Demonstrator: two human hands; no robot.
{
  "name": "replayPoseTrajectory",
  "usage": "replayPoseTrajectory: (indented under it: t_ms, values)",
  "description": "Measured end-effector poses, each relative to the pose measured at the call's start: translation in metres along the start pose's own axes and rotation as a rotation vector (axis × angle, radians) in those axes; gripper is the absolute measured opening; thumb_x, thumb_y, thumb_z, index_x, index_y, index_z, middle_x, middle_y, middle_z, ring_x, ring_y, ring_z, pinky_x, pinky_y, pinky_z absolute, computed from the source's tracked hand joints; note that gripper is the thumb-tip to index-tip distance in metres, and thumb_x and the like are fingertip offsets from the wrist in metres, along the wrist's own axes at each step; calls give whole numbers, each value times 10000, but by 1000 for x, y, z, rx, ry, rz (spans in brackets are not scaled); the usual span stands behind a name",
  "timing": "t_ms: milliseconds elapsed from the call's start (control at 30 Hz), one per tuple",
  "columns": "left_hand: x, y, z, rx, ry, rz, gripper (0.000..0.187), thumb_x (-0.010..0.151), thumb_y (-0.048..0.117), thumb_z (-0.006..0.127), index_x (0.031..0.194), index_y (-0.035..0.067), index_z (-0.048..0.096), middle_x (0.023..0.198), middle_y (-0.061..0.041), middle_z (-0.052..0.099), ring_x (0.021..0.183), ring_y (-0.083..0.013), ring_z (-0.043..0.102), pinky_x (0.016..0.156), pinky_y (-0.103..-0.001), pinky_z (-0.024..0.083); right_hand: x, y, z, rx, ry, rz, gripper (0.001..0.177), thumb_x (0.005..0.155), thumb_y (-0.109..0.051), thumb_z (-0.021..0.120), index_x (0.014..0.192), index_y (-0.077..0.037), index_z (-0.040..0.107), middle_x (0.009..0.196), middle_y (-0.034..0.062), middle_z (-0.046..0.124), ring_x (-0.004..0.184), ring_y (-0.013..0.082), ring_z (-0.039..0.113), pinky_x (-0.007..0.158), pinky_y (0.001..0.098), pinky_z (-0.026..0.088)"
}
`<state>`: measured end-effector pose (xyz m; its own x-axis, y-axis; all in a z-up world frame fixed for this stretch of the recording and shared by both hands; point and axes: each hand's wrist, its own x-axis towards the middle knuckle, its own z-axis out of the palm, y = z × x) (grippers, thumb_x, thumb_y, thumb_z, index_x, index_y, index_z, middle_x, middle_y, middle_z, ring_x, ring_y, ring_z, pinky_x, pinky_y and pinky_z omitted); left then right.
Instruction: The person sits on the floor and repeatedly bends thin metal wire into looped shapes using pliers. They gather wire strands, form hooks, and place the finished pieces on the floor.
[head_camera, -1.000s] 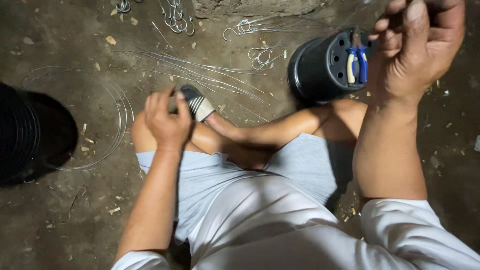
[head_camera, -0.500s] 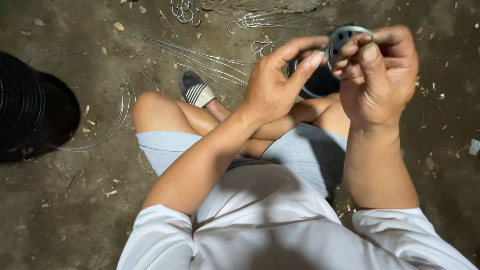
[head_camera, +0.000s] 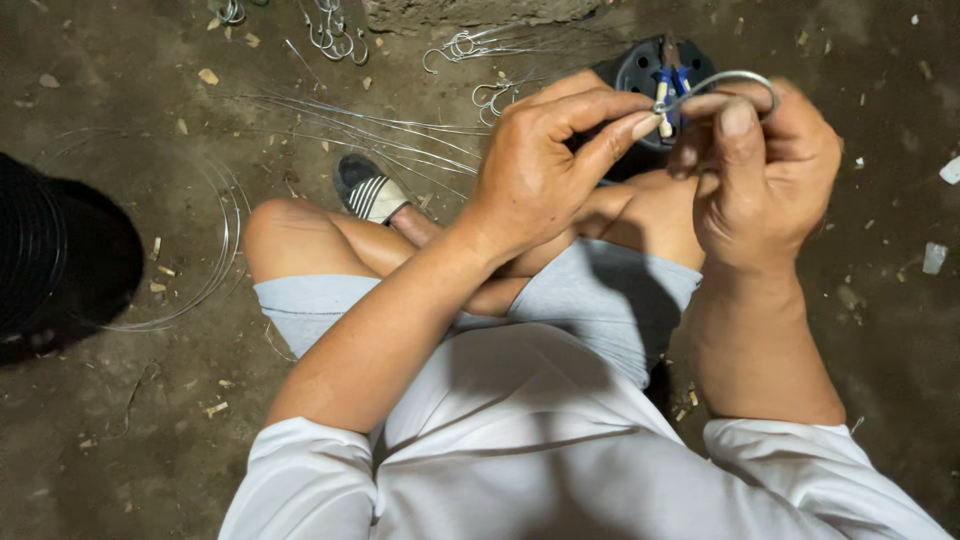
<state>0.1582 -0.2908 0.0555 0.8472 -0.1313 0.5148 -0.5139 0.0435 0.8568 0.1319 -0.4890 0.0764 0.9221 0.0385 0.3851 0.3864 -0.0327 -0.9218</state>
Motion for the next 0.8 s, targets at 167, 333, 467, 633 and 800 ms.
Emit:
replayPoseTrajectory:
  t_ms: [167, 333, 467, 633, 800]
  values:
    - [0, 8, -2, 64, -65, -66, 149, 976, 172, 750, 1075, 64, 773, 909, -69, 736, 808, -181, 721, 734, -314, 566, 0, -2, -4, -147, -50, -32, 372, 1195, -269, 642, 1148, 100, 663, 891, 117, 661, 711, 129, 606, 657, 227, 492]
    - [-7, 6, -5, 68, -124, -113, 141, 979, 156, 727, 1080, 72, 777, 932, -68, 753, 835, -182, 747, 751, -310, 579, -4, 6, -7, -4, -74, 57, 377, 1220, -278, 641, 1115, 84, 652, 850, 126, 669, 696, 128, 618, 660, 220, 496]
    - [-15, 5, -5, 31, -131, -129, 140, 988, 149, 710, 1087, 74, 776, 949, -66, 762, 852, -169, 758, 770, -302, 588, -9, 19, -1, 83, -29, 73, 379, 1216, -276, 639, 1089, 82, 635, 834, 132, 660, 680, 141, 619, 643, 225, 492]
    - [-17, 2, -2, -7, -134, -130, 153, 1015, 169, 696, 1107, 77, 776, 918, -62, 747, 818, -156, 724, 746, -286, 563, -9, 34, -7, 123, -9, 36, 372, 1234, -265, 630, 1081, 73, 600, 831, 141, 629, 643, 161, 600, 607, 250, 490]
    - [-10, 1, -8, 2, -159, -110, 180, 1052, 182, 702, 1168, 68, 779, 866, -65, 720, 712, -118, 642, 654, -285, 505, -1, 51, -16, 90, 4, 62, 372, 1221, -278, 607, 1051, 53, 620, 851, 147, 653, 665, 189, 615, 604, 271, 482]
